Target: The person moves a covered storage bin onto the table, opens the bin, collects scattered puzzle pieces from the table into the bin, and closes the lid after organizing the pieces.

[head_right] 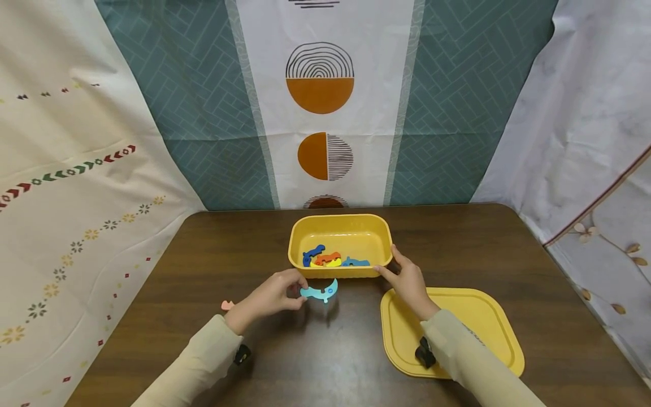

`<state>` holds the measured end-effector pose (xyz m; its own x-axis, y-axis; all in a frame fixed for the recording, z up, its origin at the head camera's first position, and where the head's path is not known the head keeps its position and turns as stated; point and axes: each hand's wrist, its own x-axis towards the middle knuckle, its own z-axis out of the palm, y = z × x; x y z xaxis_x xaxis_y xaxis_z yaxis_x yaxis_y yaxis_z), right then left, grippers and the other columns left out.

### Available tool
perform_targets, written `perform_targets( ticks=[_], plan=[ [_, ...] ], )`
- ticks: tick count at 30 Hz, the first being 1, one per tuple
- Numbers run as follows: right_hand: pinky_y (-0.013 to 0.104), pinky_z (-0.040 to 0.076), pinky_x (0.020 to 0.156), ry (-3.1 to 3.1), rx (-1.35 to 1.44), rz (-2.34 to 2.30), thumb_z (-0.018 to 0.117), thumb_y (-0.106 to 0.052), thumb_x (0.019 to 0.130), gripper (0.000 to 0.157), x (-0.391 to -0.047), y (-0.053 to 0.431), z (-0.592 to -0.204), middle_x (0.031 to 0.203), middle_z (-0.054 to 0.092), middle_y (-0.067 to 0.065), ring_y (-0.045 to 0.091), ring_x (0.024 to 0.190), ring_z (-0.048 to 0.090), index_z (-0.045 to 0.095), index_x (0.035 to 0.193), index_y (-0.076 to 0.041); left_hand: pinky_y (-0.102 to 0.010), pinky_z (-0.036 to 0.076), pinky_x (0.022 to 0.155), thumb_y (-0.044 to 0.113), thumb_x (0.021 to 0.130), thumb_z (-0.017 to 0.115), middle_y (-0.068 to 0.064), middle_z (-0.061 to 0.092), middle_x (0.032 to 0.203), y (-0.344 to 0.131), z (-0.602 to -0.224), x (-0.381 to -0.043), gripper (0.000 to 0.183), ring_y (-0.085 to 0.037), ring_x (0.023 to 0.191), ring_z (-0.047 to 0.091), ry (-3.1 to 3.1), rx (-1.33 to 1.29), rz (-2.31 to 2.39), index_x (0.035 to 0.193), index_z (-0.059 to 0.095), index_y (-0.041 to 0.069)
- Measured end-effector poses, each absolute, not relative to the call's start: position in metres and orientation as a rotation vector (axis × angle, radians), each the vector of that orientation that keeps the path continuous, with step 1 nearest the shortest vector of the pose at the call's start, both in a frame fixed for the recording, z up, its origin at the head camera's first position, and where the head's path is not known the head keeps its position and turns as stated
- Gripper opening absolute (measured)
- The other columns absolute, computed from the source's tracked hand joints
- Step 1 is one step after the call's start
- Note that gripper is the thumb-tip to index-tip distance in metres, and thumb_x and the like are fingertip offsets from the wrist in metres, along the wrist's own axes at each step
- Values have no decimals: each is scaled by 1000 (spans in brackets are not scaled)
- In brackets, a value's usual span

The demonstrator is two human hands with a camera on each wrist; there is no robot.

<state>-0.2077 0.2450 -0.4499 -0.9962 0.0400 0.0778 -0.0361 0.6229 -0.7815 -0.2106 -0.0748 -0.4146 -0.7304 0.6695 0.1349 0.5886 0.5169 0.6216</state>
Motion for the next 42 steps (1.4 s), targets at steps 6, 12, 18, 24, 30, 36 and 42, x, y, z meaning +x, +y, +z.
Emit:
perform_targets(
  ticks=[6, 12, 18, 24, 30, 36, 42],
  plan=[
    [40, 48, 88, -2746, -3, 1337, 66, -36, 88, 80, -209, 245, -452, 150, 30, 18, 36, 123, 50, 27, 147, 1, -22, 50, 68, 6, 76, 73, -3, 58, 84, -74, -416, -212, 18, -13, 74, 54, 2644, 1062, 1067, 90, 61, 5],
    [40, 48, 88, -2734, 12, 1320, 66, -35, 88, 79, -210, 244, -454, 150, 30, 18, 36, 122, 51, 28, 146, 1, -20, 49, 67, 6, 77, 73, -2, 58, 83, -71, -417, -217, 17, -11, 73, 52, 2667, 1104, 1100, 89, 62, 5],
    [40, 49, 87, -2720, 17, 1327, 66, -34, 88, 78, -210, 244, -455, 150, 30, 18, 35, 121, 52, 28, 146, 1, -19, 47, 65, 8, 77, 73, -5, 60, 82, -67, -416, -223, 17, -16, 72, 54, 2708, 1139, 1109, 89, 62, 6],
    [40, 48, 87, -2722, -5, 1345, 66, -34, 88, 78, -208, 244, -454, 150, 30, 18, 36, 121, 51, 28, 146, 1, -23, 49, 65, 9, 77, 74, -4, 59, 81, -61, -414, -226, 17, -18, 72, 56, 2795, 1119, 1118, 88, 62, 5],
    [40, 48, 88, -2727, -6, 1343, 67, -34, 87, 79, -206, 245, -454, 149, 31, 18, 36, 121, 51, 28, 146, 2, -29, 52, 67, 9, 76, 74, -6, 60, 83, -55, -414, -232, 17, -22, 74, 59, 2871, 1069, 1150, 87, 62, 5],
    [40, 48, 88, -2711, 8, 1351, 67, -32, 87, 77, -207, 244, -455, 149, 32, 18, 35, 121, 52, 29, 146, 1, -24, 47, 65, 12, 76, 74, -7, 62, 85, -46, -409, -244, 18, -26, 75, 59, 2930, 1025, 1140, 88, 63, 5],
    [39, 49, 87, -2718, 8, 1360, 67, -33, 87, 78, -207, 245, -456, 150, 31, 17, 34, 121, 53, 28, 146, 0, -27, 48, 66, 11, 77, 74, -10, 62, 87, -38, -409, -251, 18, -25, 76, 58, 2918, 969, 1159, 90, 63, 5]
  ],
)
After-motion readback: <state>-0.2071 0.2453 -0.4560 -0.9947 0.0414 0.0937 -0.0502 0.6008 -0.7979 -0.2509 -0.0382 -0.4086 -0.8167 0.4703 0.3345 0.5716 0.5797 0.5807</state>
